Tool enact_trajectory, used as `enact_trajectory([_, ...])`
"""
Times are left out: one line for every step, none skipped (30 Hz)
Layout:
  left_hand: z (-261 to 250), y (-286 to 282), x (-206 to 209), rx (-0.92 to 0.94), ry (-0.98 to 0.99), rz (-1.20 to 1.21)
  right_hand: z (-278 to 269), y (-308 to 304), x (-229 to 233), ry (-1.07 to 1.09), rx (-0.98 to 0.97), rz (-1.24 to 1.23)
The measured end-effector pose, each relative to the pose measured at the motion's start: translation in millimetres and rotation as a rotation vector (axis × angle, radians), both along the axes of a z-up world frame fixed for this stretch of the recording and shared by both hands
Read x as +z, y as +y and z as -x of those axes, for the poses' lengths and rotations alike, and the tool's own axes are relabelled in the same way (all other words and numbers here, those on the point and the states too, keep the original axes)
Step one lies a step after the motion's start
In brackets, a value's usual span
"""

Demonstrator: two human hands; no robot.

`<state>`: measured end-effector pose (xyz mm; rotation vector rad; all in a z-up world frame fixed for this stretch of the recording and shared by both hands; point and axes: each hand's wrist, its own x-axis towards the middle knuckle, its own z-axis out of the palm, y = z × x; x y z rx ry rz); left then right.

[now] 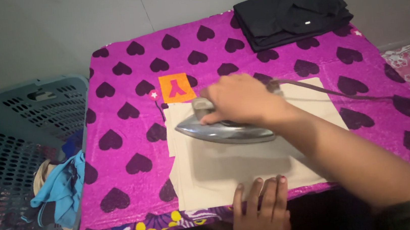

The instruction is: Ironing and folding a beige t-shirt on a low table.

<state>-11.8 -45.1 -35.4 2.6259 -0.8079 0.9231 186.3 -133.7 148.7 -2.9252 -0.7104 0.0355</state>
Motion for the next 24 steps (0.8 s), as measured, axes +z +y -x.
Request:
enact_trajectory([-0.9, 0.1, 1.8, -0.021, 0.002, 0.036, -1.4, 1.0, 1.2, -0.020, 0.033, -0.020])
enact_trajectory([-2.0, 0.4, 3.5, -0.043, 0.005, 0.073, -3.1, 2.1, 2.1, -0.040, 0.067, -0.040])
enact_trajectory([-1.5, 0.7, 4.7, -0.043, 0.008, 0.070, 0.8, -1.4, 5.2, -0.036, 0.067, -0.043])
enact_trajectory([-1.3, 1.3, 5.7, -0.040, 0.017, 0.075, 4.5, -4.6, 8.1, 0.004, 0.049, -0.031])
enact_trajectory([-1.3, 1.5, 6.8, -0.036, 0.026, 0.083, 7.8, -7.8, 11.3, 0.045, 0.031, -0.016])
enact_trajectory([-0.7, 2.6, 6.9, -0.036, 0.030, 0.083, 16.6, -15.9, 17.2, 0.049, 0.031, -0.016])
enact_trajectory([-1.2, 3.5, 7.0, -0.057, 0.066, 0.081, 24.9, -24.2, 23.7, 0.090, -0.014, -0.018])
enact_trajectory([-1.7, 4.7, 7.0, -0.078, 0.102, 0.080, 33.2, -32.3, 30.1, 0.131, -0.060, -0.021])
enact_trajectory([-1.8, 4.4, 6.4, -0.078, 0.104, 0.081, 36.6, -38.2, 29.0, 0.132, -0.059, -0.020])
enact_trajectory([-1.8, 4.5, 5.8, -0.073, 0.108, 0.102, 40.0, -43.8, 27.8, 0.123, -0.132, 0.054])
enact_trajectory([-1.8, 3.1, 5.4, -0.063, 0.112, 0.126, 42.9, -49.4, 27.4, 0.112, -0.201, 0.131])
enact_trajectory([-2.8, 2.5, 6.9, -0.058, 0.113, 0.131, 40.4, -48.1, 27.0, 0.112, -0.196, 0.136])
enact_trajectory([-3.0, 2.2, 8.3, -0.062, 0.120, 0.153, 38.3, -46.4, 26.1, 0.118, -0.199, 0.153])
enact_trajectory([-2.9, 1.9, 9.7, -0.066, 0.126, 0.175, 36.4, -44.7, 25.2, 0.123, -0.203, 0.171])
enact_trajectory([-2.7, 0.5, 8.7, -0.058, 0.129, 0.179, 29.9, -39.7, 23.1, 0.126, -0.195, 0.175])
enact_trajectory([-2.2, -1.2, 7.9, -0.038, 0.117, 0.182, 23.8, -35.0, 21.2, 0.117, -0.167, 0.170])
enact_trajectory([-2.3, -3.0, 7.7, -0.019, 0.102, 0.183, 17.7, -30.5, 20.1, 0.107, -0.139, 0.163])
enact_trajectory([-2.9, -5.0, 6.5, -0.011, 0.102, 0.185, 14.3, -21.3, 18.7, 0.107, -0.131, 0.165])
enact_trajectory([-4.3, -6.4, 5.4, -0.002, 0.065, 0.200, 11.0, -12.0, 17.6, 0.081, -0.069, 0.110])
enact_trajectory([-5.5, -8.2, 4.5, 0.007, 0.028, 0.215, 8.0, -3.3, 16.6, 0.055, -0.007, 0.055])
enact_trajectory([-4.7, -8.1, 5.2, 0.009, 0.028, 0.214, 3.3, 5.7, 11.2, 0.054, -0.004, 0.054])
enact_trajectory([-4.2, -8.5, 5.9, 0.023, 0.026, 0.210, -1.5, 14.4, 5.6, -0.011, 0.036, 0.062])
enact_trajectory([-4.0, -10.0, 6.6, 0.032, 0.024, 0.209, -6.3, 21.4, 0.3, -0.077, 0.071, 0.072])
enact_trajectory([-3.7, -9.6, 7.9, 0.030, 0.024, 0.211, -5.3, 23.9, 1.4, -0.077, 0.068, 0.074])
